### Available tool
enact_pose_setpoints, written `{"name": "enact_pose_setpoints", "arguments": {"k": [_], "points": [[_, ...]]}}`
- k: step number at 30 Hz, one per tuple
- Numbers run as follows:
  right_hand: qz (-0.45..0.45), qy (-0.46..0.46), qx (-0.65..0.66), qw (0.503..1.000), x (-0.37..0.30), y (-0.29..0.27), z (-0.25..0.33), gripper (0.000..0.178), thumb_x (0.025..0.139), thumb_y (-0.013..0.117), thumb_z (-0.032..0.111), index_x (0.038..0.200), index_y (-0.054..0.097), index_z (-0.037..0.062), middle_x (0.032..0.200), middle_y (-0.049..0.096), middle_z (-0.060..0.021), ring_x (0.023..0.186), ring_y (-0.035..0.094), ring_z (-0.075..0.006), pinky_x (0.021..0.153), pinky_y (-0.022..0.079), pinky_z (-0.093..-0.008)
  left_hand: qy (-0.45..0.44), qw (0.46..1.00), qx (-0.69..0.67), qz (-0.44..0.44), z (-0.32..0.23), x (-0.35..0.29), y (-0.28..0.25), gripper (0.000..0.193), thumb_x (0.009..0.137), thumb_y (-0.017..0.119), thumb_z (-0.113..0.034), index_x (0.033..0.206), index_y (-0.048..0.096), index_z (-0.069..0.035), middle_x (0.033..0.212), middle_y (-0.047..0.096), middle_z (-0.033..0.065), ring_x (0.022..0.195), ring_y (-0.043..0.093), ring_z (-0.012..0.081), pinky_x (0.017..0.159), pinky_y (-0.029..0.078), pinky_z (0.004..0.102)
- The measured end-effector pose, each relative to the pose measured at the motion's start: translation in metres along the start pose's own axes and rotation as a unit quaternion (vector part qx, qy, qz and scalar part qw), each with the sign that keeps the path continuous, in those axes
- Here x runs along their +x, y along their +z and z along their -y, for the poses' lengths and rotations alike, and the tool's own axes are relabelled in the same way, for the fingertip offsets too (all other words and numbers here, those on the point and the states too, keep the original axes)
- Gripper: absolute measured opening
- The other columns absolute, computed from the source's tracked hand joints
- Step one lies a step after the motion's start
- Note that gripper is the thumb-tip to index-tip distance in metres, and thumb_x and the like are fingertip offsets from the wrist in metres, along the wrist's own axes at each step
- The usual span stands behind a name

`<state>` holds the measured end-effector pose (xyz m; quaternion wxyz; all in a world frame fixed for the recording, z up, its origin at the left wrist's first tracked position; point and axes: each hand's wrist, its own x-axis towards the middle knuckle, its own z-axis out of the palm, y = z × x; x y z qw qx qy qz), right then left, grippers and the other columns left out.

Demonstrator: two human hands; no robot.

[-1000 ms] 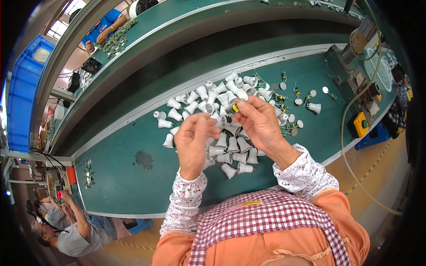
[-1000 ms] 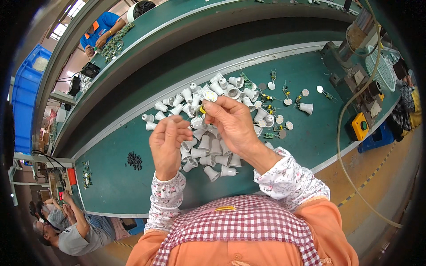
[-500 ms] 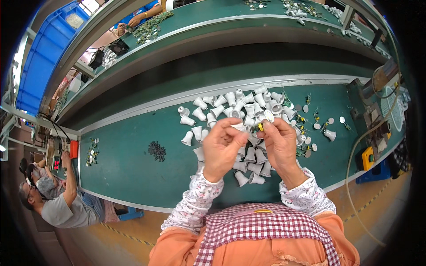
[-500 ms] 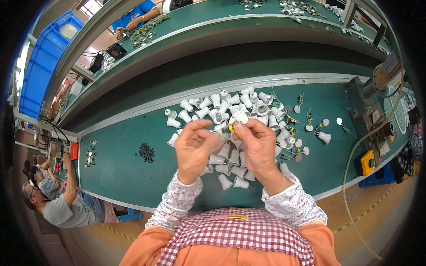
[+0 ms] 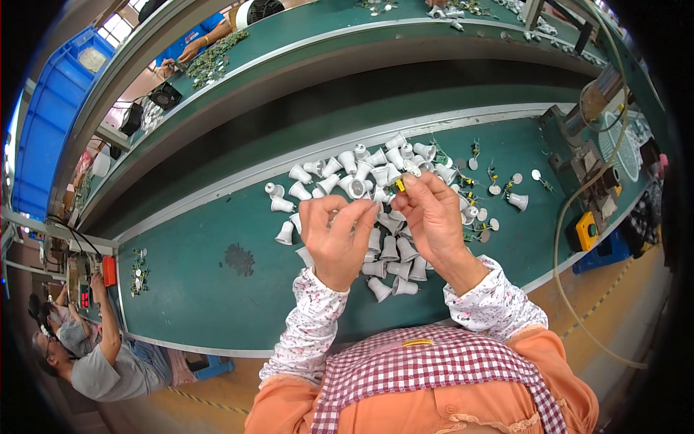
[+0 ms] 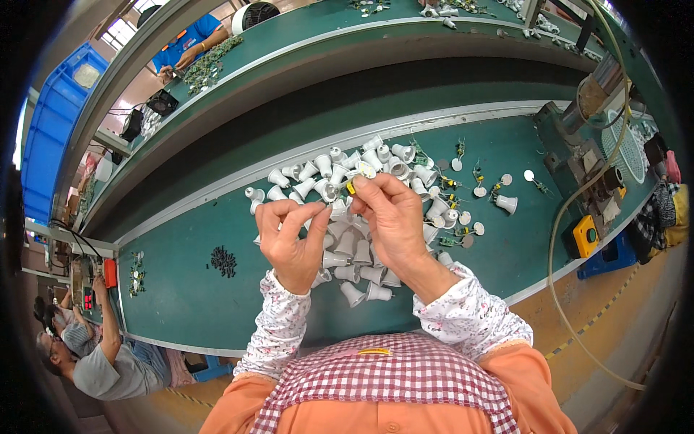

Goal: The person assembles light bulbs by picking up electronic components, inserting LED driver boards and LED plates into plastic lamp housings, and pressing them into place by hand.

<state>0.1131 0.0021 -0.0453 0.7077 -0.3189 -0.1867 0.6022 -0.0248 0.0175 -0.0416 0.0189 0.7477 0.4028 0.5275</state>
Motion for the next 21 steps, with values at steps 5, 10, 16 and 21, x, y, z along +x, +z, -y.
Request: {"name": "enact_pose_setpoints", "arguments": {"k": [5, 10, 16, 21], "points": [[-0.013, -0.004, -0.011, 1.0, -0.001, 0.003, -0.001, 0.01, 0.083, 0.063, 0.01, 0.076, 0.058, 0.0043, 0.071, 0.058, -0.002, 0.065, 0.054, -0.01, 0.063, 0.045, -0.0236, 0.02, 0.999, 0.026, -0.01, 0.003, 0.0, -0.003, 0.023, 0.057, 0.077, -0.002, 0.077, 0.066, -0.008, 0.072, 0.049, 0.0024, 0.069, 0.046, 0.0195, 0.058, 0.038, 0.0306], [-0.013, -0.013, -0.04, 0.999, -0.008, 0.008, -0.002, 0.008, 0.084, 0.06, 0.007, 0.077, 0.058, 0.0042, 0.072, 0.058, -0.0021, 0.064, 0.055, -0.0102, 0.063, 0.046, -0.0242, 0.032, 0.999, -0.01, -0.042, 0.003, 0.001, -0.005, 0.03, 0.054, 0.079, -0.006, 0.079, 0.064, -0.007, 0.075, 0.051, 0.0041, 0.068, 0.048, 0.0229, 0.058, 0.04, 0.0337], [0.045, -0.039, -0.057, 0.997, -0.013, 0.005, -0.014, 0.005, 0.084, 0.06, 0.006, 0.08, 0.058, 0.0043, 0.079, 0.061, -0.0031, 0.068, 0.057, -0.0101, 0.065, 0.048, -0.0249, -0.145, 0.973, -0.181, -0.002, -0.001, -0.007, -0.018, 0.02, 0.071, 0.071, -0.009, 0.087, 0.062, -0.003, 0.079, 0.058, 0.0085, 0.066, 0.054, 0.0191, 0.06, 0.045, 0.0289], [0.072, -0.072, -0.092, 0.991, -0.014, 0.009, -0.019, 0.003, 0.083, 0.061, 0.005, 0.083, 0.059, 0.003, 0.08, 0.061, -0.0026, 0.07, 0.057, -0.009, 0.066, 0.048, -0.0241, -0.364, 0.836, -0.405, 0.069, 0.006, -0.016, -0.02, 0.013, 0.085, 0.06, -0.011, 0.086, 0.057, 0.001, 0.073, 0.057, 0.0008, 0.063, 0.05, 0.0053, 0.057, 0.041, 0.0198]]}}
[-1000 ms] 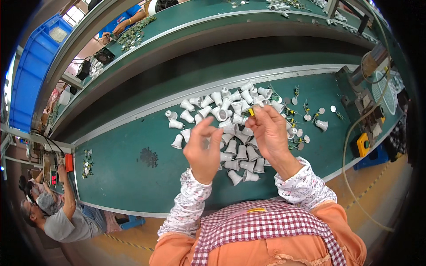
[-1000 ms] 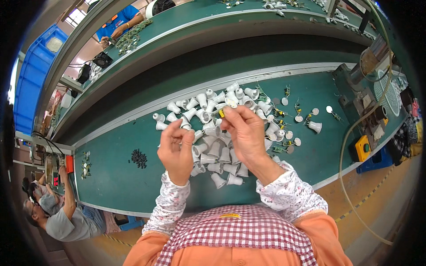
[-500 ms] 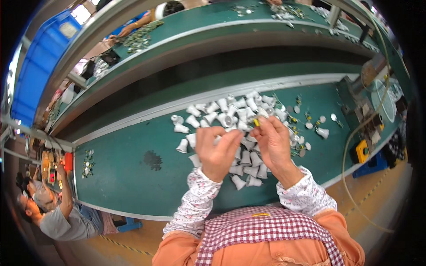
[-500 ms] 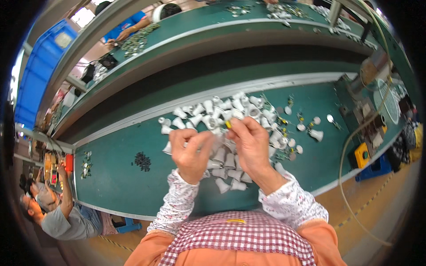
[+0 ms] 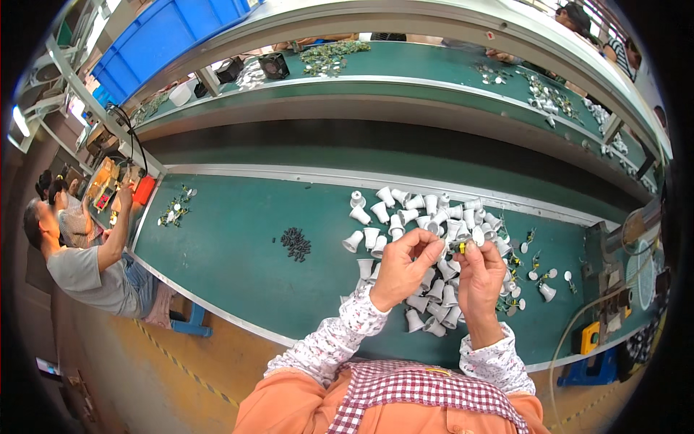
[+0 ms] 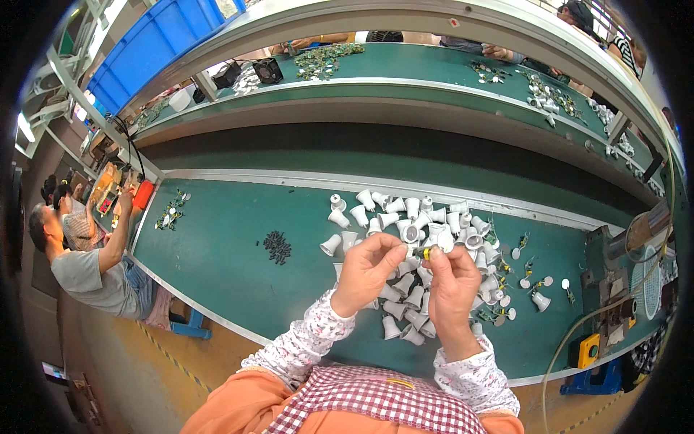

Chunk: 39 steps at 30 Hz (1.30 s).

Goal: The person assembles light bulbs by picking up electronic components, inserting LED driver boards and LED plates into plastic lamp housings, and pressing them into place by hand.

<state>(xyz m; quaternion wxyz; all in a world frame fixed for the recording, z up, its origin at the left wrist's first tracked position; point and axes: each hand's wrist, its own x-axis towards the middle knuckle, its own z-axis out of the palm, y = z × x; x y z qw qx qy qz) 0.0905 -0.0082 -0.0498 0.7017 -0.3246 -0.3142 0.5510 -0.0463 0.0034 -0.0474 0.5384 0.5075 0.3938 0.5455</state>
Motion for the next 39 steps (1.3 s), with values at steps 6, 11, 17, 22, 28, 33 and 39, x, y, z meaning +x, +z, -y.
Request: {"name": "enact_pose_setpoints", "arguments": {"k": [6, 11, 17, 22, 28, 33, 39], "points": [[0.008, -0.026, -0.04, 0.999, 0.009, -0.011, 0.001, 0.007, 0.083, 0.062, 0.005, 0.087, 0.059, 0.001, 0.082, 0.062, -0.0034, 0.07, 0.057, -0.0089, 0.068, 0.048, -0.0239, 0.009, 0.999, -0.022, 0.03, 0.01, 0.003, -0.006, 0.012, 0.088, 0.056, -0.011, 0.085, 0.054, 0.0, 0.076, 0.054, -0.0014, 0.068, 0.046, 0.0036, 0.061, 0.041, 0.0191], [0.0, -0.035, -0.035, 0.999, 0.015, -0.014, 0.004, 0.006, 0.082, 0.062, 0.004, 0.086, 0.059, 0.0008, 0.083, 0.063, -0.0044, 0.071, 0.057, -0.0093, 0.068, 0.047, -0.0237, -0.014, 0.998, -0.062, 0.001, 0.003, 0.003, -0.008, 0.014, 0.09, 0.054, -0.014, 0.09, 0.054, 0.0, 0.081, 0.058, 0.0041, 0.077, 0.056, 0.011, 0.068, 0.047, 0.025], [0.025, -0.015, -0.043, 0.999, -0.001, -0.008, 0.011, 0.007, 0.082, 0.063, 0.004, 0.087, 0.06, 0.0001, 0.081, 0.063, -0.0032, 0.071, 0.056, -0.0078, 0.067, 0.045, -0.0216, -0.01, 0.994, -0.097, 0.059, 0.001, -0.005, 0.009, 0.01, 0.088, 0.056, -0.008, 0.093, 0.055, 0.001, 0.077, 0.061, 0.0056, 0.067, 0.058, 0.0114, 0.063, 0.049, 0.0232], [0.04, -0.027, -0.025, 0.999, -0.013, -0.011, 0.018, 0.008, 0.081, 0.063, 0.002, 0.088, 0.06, -0.0007, 0.083, 0.063, -0.0038, 0.074, 0.057, -0.008, 0.068, 0.045, -0.0214, -0.005, 0.992, -0.121, 0.042, -0.005, -0.017, 0.018, 0.008, 0.086, 0.058, -0.004, 0.091, 0.056, 0.002, 0.076, 0.061, 0.0062, 0.067, 0.058, 0.011, 0.061, 0.049, 0.0229], [0.002, -0.019, 0.014, 1.0, -0.017, -0.006, 0.014, 0.007, 0.081, 0.062, -0.001, 0.088, 0.06, -0.001, 0.082, 0.063, -0.0046, 0.072, 0.056, -0.008, 0.067, 0.045, -0.021, 0.04, 0.996, -0.081, -0.006, -0.01, -0.02, 0.017, 0.006, 0.083, 0.06, 0.001, 0.087, 0.058, 0.005, 0.076, 0.063, 0.0096, 0.065, 0.059, 0.0131, 0.058, 0.05, 0.0237], [-0.017, -0.022, 0.028, 0.999, -0.012, -0.008, 0.013, 0.004, 0.082, 0.061, 0.0, 0.086, 0.061, -0.0003, 0.08, 0.063, -0.0034, 0.07, 0.056, -0.0071, 0.065, 0.045, -0.0205, 0.046, 0.997, -0.049, -0.023, -0.006, -0.014, 0.017, 0.008, 0.083, 0.061, -0.001, 0.087, 0.058, 0.006, 0.074, 0.062, 0.0102, 0.063, 0.059, 0.0132, 0.058, 0.05, 0.0244], [-0.054, -0.057, 0.054, 0.996, 0.014, -0.036, 0.03, 0.004, 0.084, 0.061, 0.005, 0.087, 0.061, 0.0024, 0.083, 0.062, -0.003, 0.073, 0.057, -0.0095, 0.069, 0.046, -0.0247, 0.068, 0.946, 0.315, -0.02, 0.012, 0.057, -0.052, 0.012, 0.08, 0.063, -0.005, 0.09, 0.062, 0.003, 0.07, 0.062, 0.0068, 0.061, 0.058, 0.0112, 0.056, 0.048, 0.0241]]}}
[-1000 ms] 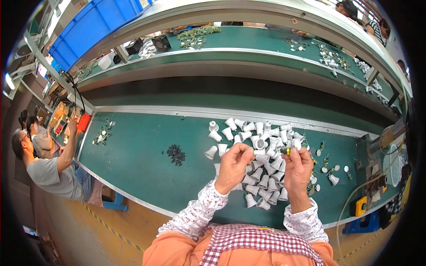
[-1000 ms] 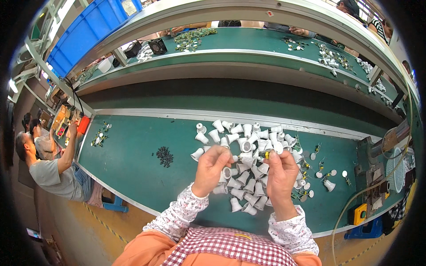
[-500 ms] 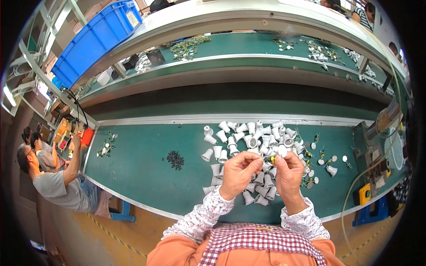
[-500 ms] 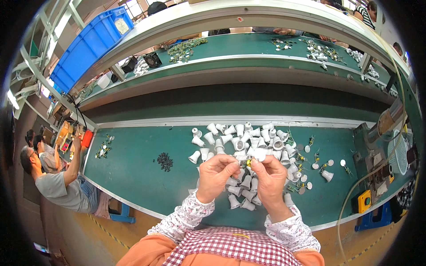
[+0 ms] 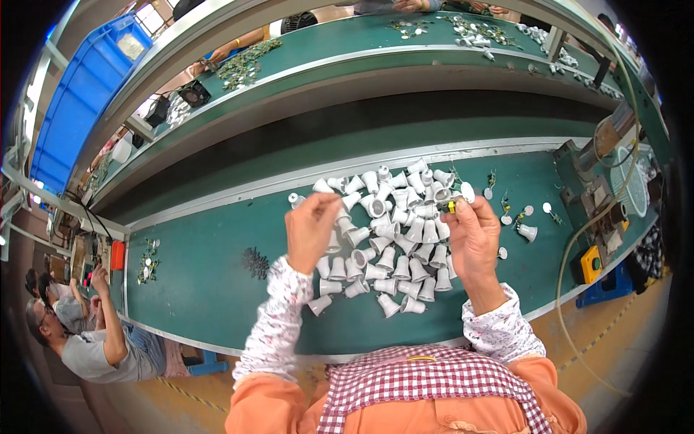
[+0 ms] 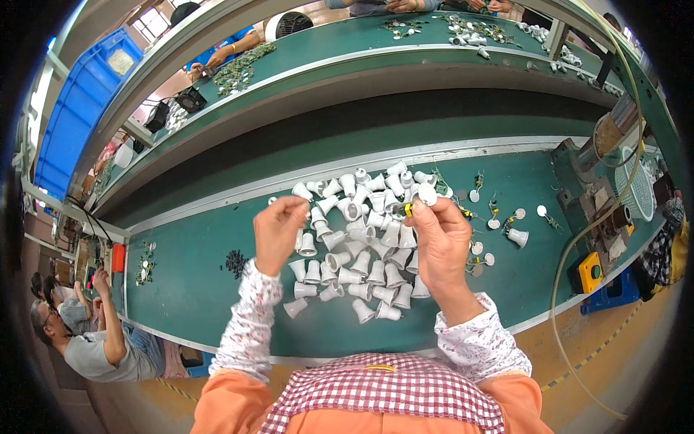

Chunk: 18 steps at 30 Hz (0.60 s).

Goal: The person assembles light bulbs by picking up electronic components, inserting LED driver boards and LED plates into plastic lamp housings, and pressing them into place by hand.

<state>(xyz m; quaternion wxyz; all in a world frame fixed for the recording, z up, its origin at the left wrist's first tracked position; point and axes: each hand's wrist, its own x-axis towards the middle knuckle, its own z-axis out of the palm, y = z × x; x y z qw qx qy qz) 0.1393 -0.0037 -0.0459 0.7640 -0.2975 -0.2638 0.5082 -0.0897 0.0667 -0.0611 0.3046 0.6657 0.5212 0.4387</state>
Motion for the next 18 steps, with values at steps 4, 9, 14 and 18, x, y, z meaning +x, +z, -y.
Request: {"name": "enact_pose_setpoints", "arguments": {"k": [4, 9, 14, 18], "points": [[0.004, -0.027, -0.047, 0.999, 0.007, -0.004, 0.003, 0.002, 0.085, 0.058, 0.005, 0.085, 0.059, 0.0069, 0.085, 0.063, -0.0025, 0.076, 0.06, -0.012, 0.072, 0.049, -0.0277, 0.181, 0.95, 0.251, 0.036, 0.046, 0.052, -0.003, 0.032, 0.068, 0.064, -0.003, 0.1, 0.062, -0.005, 0.091, 0.062, 0.0118, 0.086, 0.056, 0.0276, 0.078, 0.044, 0.0384], [-0.005, -0.047, -0.093, 0.995, 0.019, -0.016, 0.009, 0.003, 0.085, 0.058, 0.005, 0.087, 0.06, 0.0049, 0.083, 0.063, -0.0027, 0.075, 0.059, -0.0109, 0.07, 0.049, -0.0264, 0.153, 0.896, 0.365, 0.202, 0.069, 0.08, 0.016, 0.037, 0.063, 0.067, -0.007, 0.1, 0.063, -0.01, 0.099, 0.061, 0.0107, 0.097, 0.049, 0.0323, 0.083, 0.038, 0.0437], [-0.009, -0.033, -0.076, 0.997, 0.029, -0.002, 0.019, 0.01, 0.08, 0.065, 0.005, 0.089, 0.063, -0.0009, 0.078, 0.063, -0.0026, 0.069, 0.055, -0.007, 0.066, 0.044, -0.0202, 0.161, 0.905, 0.362, 0.153, 0.058, 0.073, 0.01, 0.033, 0.063, 0.071, -0.009, 0.094, 0.062, -0.006, 0.093, 0.062, 0.0106, 0.088, 0.051, 0.0298, 0.079, 0.04, 0.0403], [0.024, -0.037, -0.09, 0.995, 0.031, 0.0, 0.026, 0.01, 0.08, 0.065, 0.005, 0.088, 0.064, -0.0007, 0.081, 0.064, -0.0037, 0.069, 0.056, -0.0066, 0.066, 0.046, -0.02, 0.103, 0.981, 0.148, 0.066, -0.018, 0.035, 0.024, 0.033, 0.066, 0.073, -0.008, 0.095, 0.058, -0.003, 0.088, 0.061, 0.0076, 0.077, 0.055, 0.018, 0.067, 0.044, 0.0284]]}}
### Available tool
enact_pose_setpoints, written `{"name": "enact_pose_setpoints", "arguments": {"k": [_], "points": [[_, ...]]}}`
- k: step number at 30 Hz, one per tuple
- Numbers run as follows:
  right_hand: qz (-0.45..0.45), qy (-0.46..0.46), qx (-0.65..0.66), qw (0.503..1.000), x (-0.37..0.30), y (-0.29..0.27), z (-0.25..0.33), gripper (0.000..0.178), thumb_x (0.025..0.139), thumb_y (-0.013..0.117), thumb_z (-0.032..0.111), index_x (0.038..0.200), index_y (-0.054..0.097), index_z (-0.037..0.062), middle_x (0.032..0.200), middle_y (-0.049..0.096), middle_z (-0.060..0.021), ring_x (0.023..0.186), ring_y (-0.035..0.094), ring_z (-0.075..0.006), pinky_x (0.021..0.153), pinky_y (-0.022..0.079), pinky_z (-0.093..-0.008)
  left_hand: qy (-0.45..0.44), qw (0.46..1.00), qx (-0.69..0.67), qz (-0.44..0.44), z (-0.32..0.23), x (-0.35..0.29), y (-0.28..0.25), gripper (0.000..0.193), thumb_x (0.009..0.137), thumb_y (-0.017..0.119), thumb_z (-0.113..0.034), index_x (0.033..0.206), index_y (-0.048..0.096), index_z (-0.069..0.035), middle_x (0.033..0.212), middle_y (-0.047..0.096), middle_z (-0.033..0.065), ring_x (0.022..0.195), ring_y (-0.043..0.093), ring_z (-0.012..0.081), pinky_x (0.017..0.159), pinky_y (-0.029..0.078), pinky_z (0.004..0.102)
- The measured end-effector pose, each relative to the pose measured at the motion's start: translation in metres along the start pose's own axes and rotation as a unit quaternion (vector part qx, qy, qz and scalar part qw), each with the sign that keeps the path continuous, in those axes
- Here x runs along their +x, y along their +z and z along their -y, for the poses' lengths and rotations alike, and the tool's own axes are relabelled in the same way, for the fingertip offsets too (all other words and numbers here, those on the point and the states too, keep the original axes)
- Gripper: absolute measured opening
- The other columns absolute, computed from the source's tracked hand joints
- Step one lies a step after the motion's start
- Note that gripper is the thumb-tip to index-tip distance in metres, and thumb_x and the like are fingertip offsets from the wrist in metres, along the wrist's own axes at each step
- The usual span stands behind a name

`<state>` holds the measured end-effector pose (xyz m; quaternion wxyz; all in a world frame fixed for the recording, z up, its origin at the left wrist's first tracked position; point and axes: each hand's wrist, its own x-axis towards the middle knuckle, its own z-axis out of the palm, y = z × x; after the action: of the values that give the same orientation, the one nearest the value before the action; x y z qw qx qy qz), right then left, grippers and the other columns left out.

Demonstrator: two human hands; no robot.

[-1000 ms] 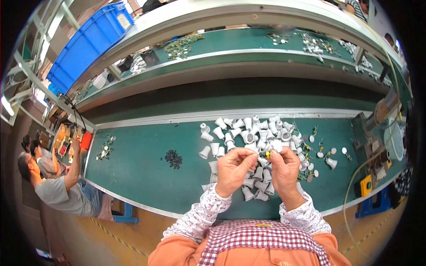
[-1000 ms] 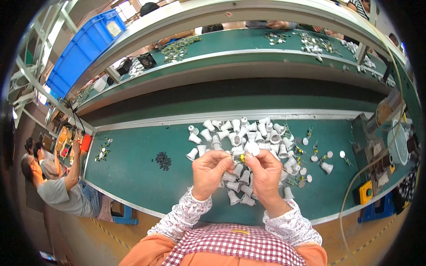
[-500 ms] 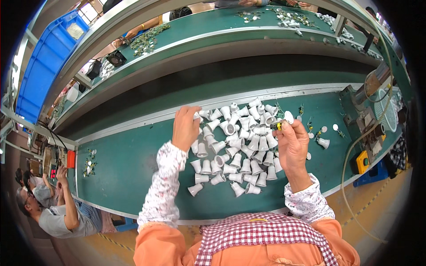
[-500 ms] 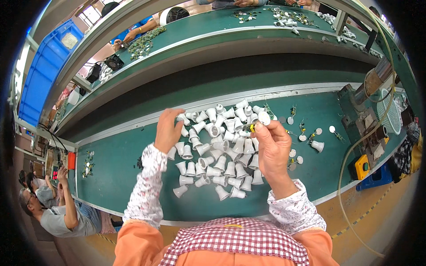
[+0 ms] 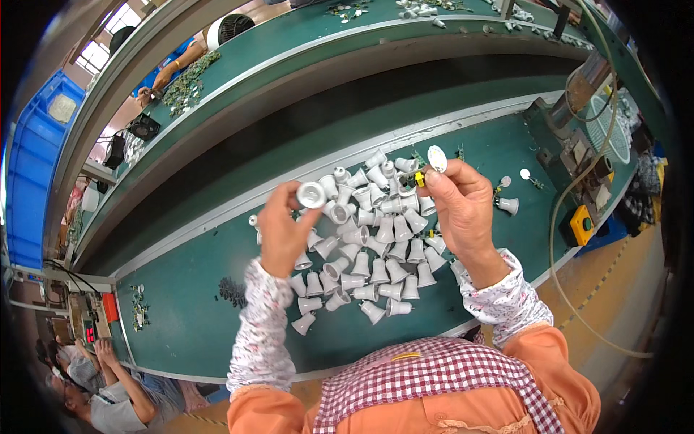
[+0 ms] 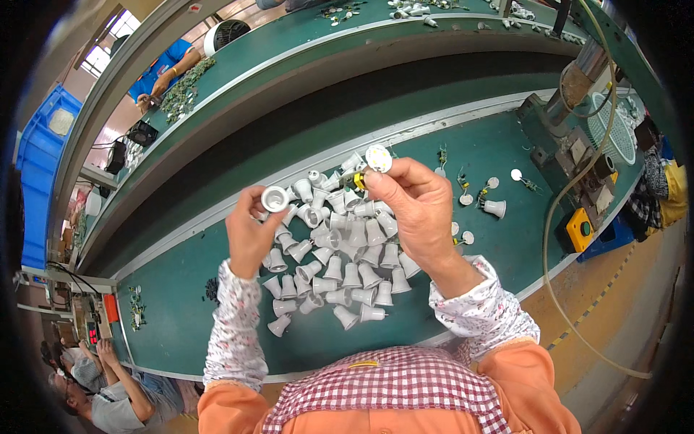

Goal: The person assembles light bulbs by picking up electronic components, inserting LED driver boards and LED plates into plastic lamp housings, and pressing them into place by hand.

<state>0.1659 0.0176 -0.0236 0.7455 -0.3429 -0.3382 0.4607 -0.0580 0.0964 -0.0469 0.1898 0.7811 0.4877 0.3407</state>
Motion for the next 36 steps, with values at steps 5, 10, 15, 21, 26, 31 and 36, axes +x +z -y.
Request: {"name": "enact_pose_setpoints", "arguments": {"k": [5, 10, 15, 21, 26, 31, 36], "points": [[0.073, -0.075, -0.103, 0.989, -0.005, 0.019, 0.015, 0.005, 0.078, 0.065, -0.001, 0.083, 0.063, -0.002, 0.079, 0.062, -0.0036, 0.071, 0.057, -0.009, 0.066, 0.045, -0.0228, 0.012, 0.984, -0.177, -0.005, -0.059, -0.029, 0.012, 0.037, 0.066, 0.072, 0.003, 0.099, 0.057, 0.001, 0.094, 0.06, 0.0066, 0.083, 0.057, 0.0111, 0.07, 0.047, 0.0235], [0.123, -0.163, -0.282, 0.937, -0.008, 0.018, 0.012, 0.01, 0.067, 0.069, 0.001, 0.077, 0.065, 0.0009, 0.075, 0.061, -0.0071, 0.071, 0.058, -0.0145, 0.062, 0.044, -0.0256, 0.042, 0.976, -0.21, -0.05, -0.068, -0.037, 0.026, 0.036, 0.064, 0.073, 0.003, 0.097, 0.056, 0.001, 0.092, 0.058, 0.0097, 0.082, 0.059, 0.0182, 0.071, 0.048, 0.0271], [0.134, -0.187, -0.338, 0.913, -0.01, 0.019, 0.016, 0.01, 0.067, 0.069, 0.002, 0.075, 0.064, 0.0009, 0.074, 0.061, -0.008, 0.069, 0.058, -0.017, 0.062, 0.044, -0.0274, 0.045, 0.976, -0.195, -0.081, -0.068, -0.041, 0.03, 0.037, 0.061, 0.074, 0.002, 0.093, 0.056, -0.001, 0.088, 0.058, 0.0113, 0.079, 0.059, 0.023, 0.067, 0.048, 0.0296], [0.144, -0.194, -0.357, 0.902, -0.013, 0.023, 0.012, 0.011, 0.066, 0.069, 0.004, 0.074, 0.063, 0.0008, 0.073, 0.06, -0.0091, 0.069, 0.057, -0.0196, 0.061, 0.045, -0.0294, 0.058, 0.98, -0.15, -0.118, -0.07, -0.042, 0.033, 0.039, 0.059, 0.074, 0.004, 0.093, 0.054, -0.002, 0.086, 0.056, 0.0106, 0.077, 0.058, 0.0241, 0.065, 0.048, 0.0308], [0.142, -0.192, -0.366, 0.899, -0.013, 0.023, 0.005, 0.011, 0.065, 0.069, 0.005, 0.073, 0.063, 0.0006, 0.073, 0.059, -0.0097, 0.069, 0.057, -0.0208, 0.061, 0.045, -0.0301, 0.066, 0.983, -0.135, -0.107, -0.071, -0.041, 0.033, 0.035, 0.061, 0.072, 0.003, 0.092, 0.057, -0.001, 0.086, 0.056, 0.0109, 0.077, 0.058, 0.0264, 0.065, 0.048, 0.0317], [0.15, -0.214, -0.381, 0.887, -0.012, 0.023, 0.006, 0.01, 0.065, 0.068, 0.005, 0.072, 0.062, 0.0005, 0.073, 0.059, -0.01, 0.068, 0.058, -0.0219, 0.061, 0.046, -0.0311, 0.049, 0.982, -0.151, -0.1, -0.072, -0.045, 0.032, 0.033, 0.061, 0.072, 0.003, 0.091, 0.058, -0.002, 0.086, 0.058, 0.0116, 0.076, 0.059, 0.0263, 0.065, 0.048, 0.0321], [0.149, -0.227, -0.389, 0.88, -0.012, 0.023, 0.007, 0.009, 0.064, 0.067, 0.005, 0.07, 0.061, 0.0011, 0.071, 0.059, -0.0093, 0.068, 0.058, -0.0221, 0.061, 0.046, -0.0315, 0.039, 0.984, -0.14, -0.102, -0.071, -0.046, 0.032, 0.033, 0.061, 0.071, 0.003, 0.09, 0.057, -0.002, 0.086, 0.057, 0.0114, 0.075, 0.059, 0.0259, 0.065, 0.047, 0.0316]]}}
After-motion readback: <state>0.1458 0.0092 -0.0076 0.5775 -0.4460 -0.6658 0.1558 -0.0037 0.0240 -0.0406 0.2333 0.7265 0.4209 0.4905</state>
